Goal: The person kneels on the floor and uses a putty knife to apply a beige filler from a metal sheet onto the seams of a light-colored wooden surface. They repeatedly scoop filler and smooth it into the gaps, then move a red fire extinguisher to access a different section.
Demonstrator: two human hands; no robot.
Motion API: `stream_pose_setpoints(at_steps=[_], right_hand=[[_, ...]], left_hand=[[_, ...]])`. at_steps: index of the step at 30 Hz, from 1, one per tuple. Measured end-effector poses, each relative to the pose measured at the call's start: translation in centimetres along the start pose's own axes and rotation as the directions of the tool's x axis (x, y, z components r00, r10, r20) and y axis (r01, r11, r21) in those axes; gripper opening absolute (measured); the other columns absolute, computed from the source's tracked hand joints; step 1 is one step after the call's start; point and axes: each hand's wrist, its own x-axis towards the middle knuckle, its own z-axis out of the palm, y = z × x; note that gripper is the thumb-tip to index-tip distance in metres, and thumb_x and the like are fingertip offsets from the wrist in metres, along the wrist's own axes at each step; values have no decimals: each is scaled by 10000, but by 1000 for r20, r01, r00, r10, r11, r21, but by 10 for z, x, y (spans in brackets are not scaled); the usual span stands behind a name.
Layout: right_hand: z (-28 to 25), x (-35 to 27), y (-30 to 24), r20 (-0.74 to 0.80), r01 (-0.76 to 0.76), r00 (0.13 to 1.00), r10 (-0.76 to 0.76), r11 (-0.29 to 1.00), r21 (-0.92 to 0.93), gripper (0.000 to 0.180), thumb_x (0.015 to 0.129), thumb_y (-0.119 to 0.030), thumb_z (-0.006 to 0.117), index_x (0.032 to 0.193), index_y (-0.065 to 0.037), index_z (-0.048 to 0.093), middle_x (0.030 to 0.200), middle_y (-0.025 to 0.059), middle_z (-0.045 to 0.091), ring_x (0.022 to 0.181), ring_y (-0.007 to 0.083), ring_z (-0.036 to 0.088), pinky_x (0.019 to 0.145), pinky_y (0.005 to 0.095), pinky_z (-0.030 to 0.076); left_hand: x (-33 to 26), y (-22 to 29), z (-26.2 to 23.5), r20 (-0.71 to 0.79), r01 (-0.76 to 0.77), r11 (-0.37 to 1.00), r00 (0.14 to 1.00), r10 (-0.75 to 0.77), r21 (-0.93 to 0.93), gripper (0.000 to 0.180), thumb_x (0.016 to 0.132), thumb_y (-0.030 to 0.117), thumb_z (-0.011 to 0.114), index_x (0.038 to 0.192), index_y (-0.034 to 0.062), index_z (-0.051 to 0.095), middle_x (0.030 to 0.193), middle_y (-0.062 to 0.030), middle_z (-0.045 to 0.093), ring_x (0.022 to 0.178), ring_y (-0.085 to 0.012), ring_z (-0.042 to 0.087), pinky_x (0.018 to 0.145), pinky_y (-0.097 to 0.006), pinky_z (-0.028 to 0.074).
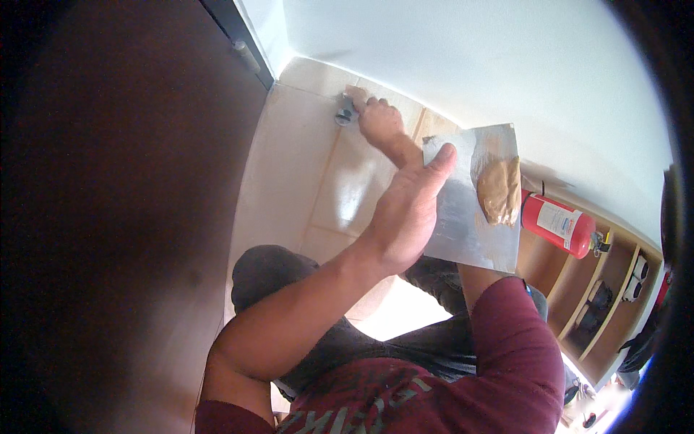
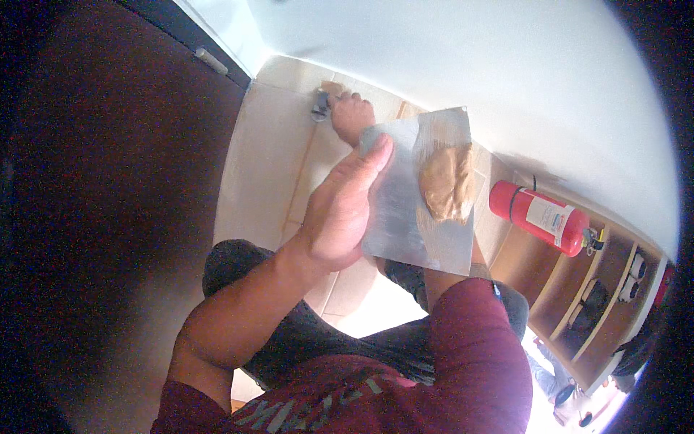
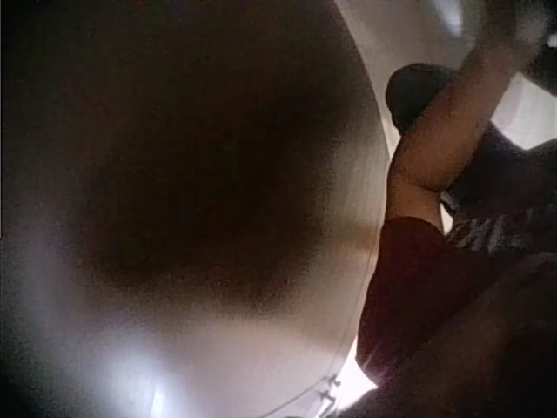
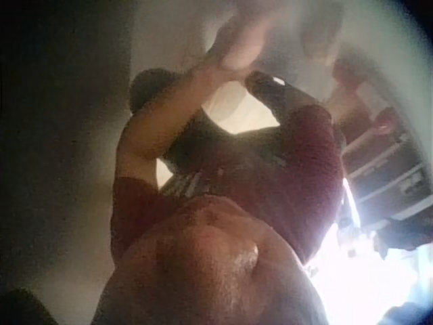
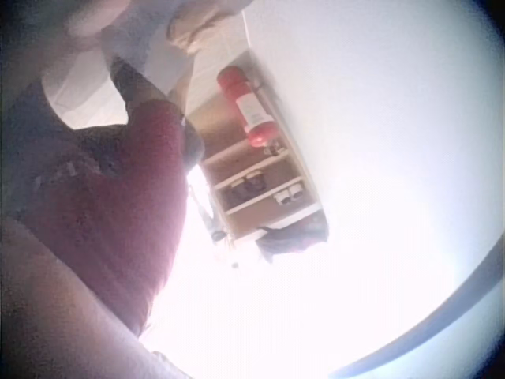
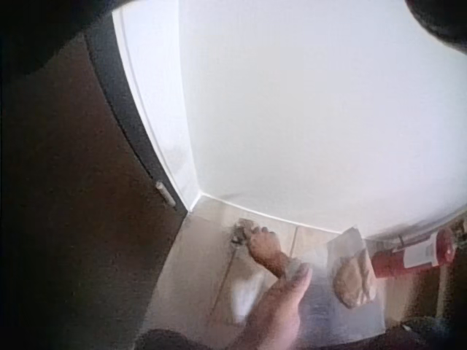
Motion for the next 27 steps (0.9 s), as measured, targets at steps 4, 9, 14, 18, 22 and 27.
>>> stream_pose_setpoints(at_steps=[4, 9, 14, 18, 22, 27], right_hand=[[-13, 6, 11, -79, -34, 996, 36, 999, 34, 388, 953, -118, 567, 1333, -133, 645, 1174, 166, 676, 1115, 354, 672, 925, 485, 579], [-18, 8, 12, 104, 76, 991, -79, 997, 31, 422, 955, -130, 572, 1374, -144, 615, 1192, 159, 670, 1120, 355, 665, 943, 495, 558], [-13, 14, 12, -96, -22, 995, 24, 999, 29, 456, 962, -138, 572, 1418, -157, 578, 1232, 156, 657, 1148, 351, 650, 959, 505, 547], [-7, 14, 9, -68, -4, 998, 1, 999, -42, 489, 961, -116, 573, 1447, -169, 559, 1231, 155, 660, 1150, 347, 647, 967, 502, 544], [-8, 12, 11, 2, -7, 1000, 7, 1000, 15, 501, 966, -120, 567, 1460, -196, 554, 1264, 148, 647, 1182, 342, 631, 990, 501, 533], [-16, 27, 22, 0, -96, 995, 96, 995, -3, 476, 976, -161, 554, 1449, -210, 580, 1271, 142, 654, 1194, 342, 626, 995, 505, 532]], left_hand=[[-3, 6, 1, 61, 39, 999, 997, -38, -18, 733, 1092, 534, 469, 1463, -95, 415, 1418, -174, 501, 1323, -210, 456, 1169, -356, 320], [-7, 11, 4, 49, 17, 1000, 999, -16, -20, 740, 1091, 553, 458, 1447, -95, 433, 1399, -155, 523, 1302, -201, 467, 1160, -356, 324], [-9, 12, 3, 74, -3, 1000, 997, 2, 18, 659, 1113, 499, 440, 1442, -72, 458, 1377, -137, 553, 1299, -190, 482, 1156, -349, 332], [-13, 14, 3, 77, 9, 1000, 997, -7, -22, 622, 1120, 480, 433, 1444, -49, 475, 1402, -134, 552, 1302, -180, 492, 1151, -346, 346], [-17, 18, 6, 84, -10, 1000, 996, 11, -13, 623, 1118, 490, 436, 1444, -39, 483, 1396, -133, 564, 1283, -174, 515, 1129, -341, 376], [-15, 23, 3, 63, -36, 999, 997, 36, -2, 613, 1116, 488, 444, 1438, -32, 492, 1345, -106, 596, 1238, -160, 547, 1098, -331, 408]])
